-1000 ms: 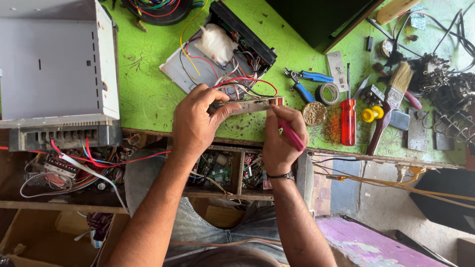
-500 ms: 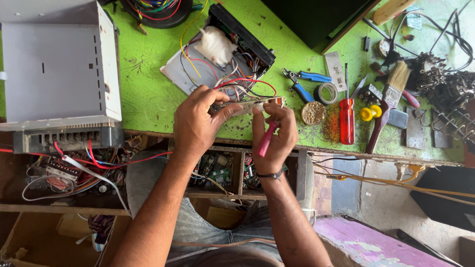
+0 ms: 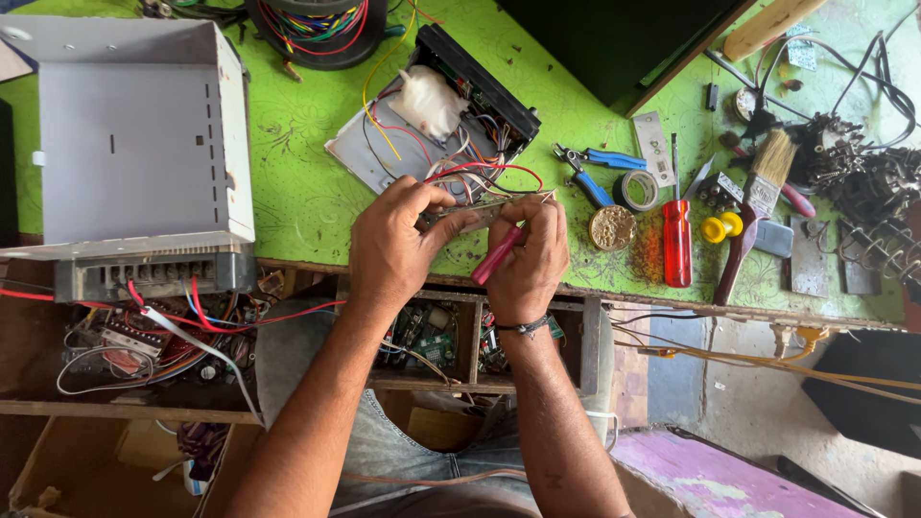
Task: The person works on a green circuit board at a cluttered repair workbench. They unscrew components with a screwdriver, reposition the board, solder and desolder points on the board with a soldering iron, and probe the board with a small tool while a multimeter stays connected nearby.
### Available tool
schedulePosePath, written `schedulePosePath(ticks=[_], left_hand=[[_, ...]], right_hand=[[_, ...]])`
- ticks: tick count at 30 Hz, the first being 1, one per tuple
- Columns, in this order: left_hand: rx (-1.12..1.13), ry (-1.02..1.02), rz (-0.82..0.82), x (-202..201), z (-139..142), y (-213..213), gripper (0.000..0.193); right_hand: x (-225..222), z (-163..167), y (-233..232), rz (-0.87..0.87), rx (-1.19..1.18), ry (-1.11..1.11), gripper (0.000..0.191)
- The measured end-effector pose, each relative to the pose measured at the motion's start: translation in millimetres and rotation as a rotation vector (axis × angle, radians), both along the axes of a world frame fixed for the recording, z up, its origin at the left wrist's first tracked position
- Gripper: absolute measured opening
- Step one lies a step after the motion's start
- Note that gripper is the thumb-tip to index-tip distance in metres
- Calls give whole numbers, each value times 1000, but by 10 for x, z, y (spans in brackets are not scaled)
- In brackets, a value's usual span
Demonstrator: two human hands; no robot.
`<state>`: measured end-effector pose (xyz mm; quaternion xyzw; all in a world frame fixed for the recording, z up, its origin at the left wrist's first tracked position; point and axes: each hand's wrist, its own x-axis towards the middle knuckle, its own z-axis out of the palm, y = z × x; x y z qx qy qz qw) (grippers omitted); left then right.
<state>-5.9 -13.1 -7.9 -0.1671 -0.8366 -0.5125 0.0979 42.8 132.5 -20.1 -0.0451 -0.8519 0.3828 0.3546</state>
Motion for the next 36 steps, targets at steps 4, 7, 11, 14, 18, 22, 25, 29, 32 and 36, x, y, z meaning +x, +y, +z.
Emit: schedulePosePath(ticks=[4, 7, 11, 14, 18, 22, 25, 29, 32, 36], left_hand=[[2, 15, 2, 9, 21, -8, 29], [-25, 15, 5, 13, 31, -19, 33], [29, 80, -50, 6, 26, -61, 37], [44, 4, -81, 18, 24, -82, 35], [-83, 202, -86, 78, 57, -103, 36], [-472, 382, -63, 164, 119, -94, 58], [-634, 402, -15, 211, 165, -70, 71], [-695, 282, -43, 253, 219, -27, 71], [-368, 238, -44, 255, 241, -1, 71], [-243, 216, -79, 266, 220, -18, 69]], right_hand=[[30, -76, 65, 13, 25, 18, 24], [136, -117, 174, -12, -41, 91, 24], [432, -32, 391, 57, -45, 104, 19], [523, 101, 533, -49, -67, -104, 7], [398, 234, 587, 58, 81, -131, 22], [282, 226, 580, 53, 165, -219, 21], [289, 158, 622, 92, -161, -300, 15], [308, 84, 719, 182, -348, -304, 14], [296, 55, 734, 219, -501, -299, 13], [374, 75, 771, 156, -239, -274, 18]])
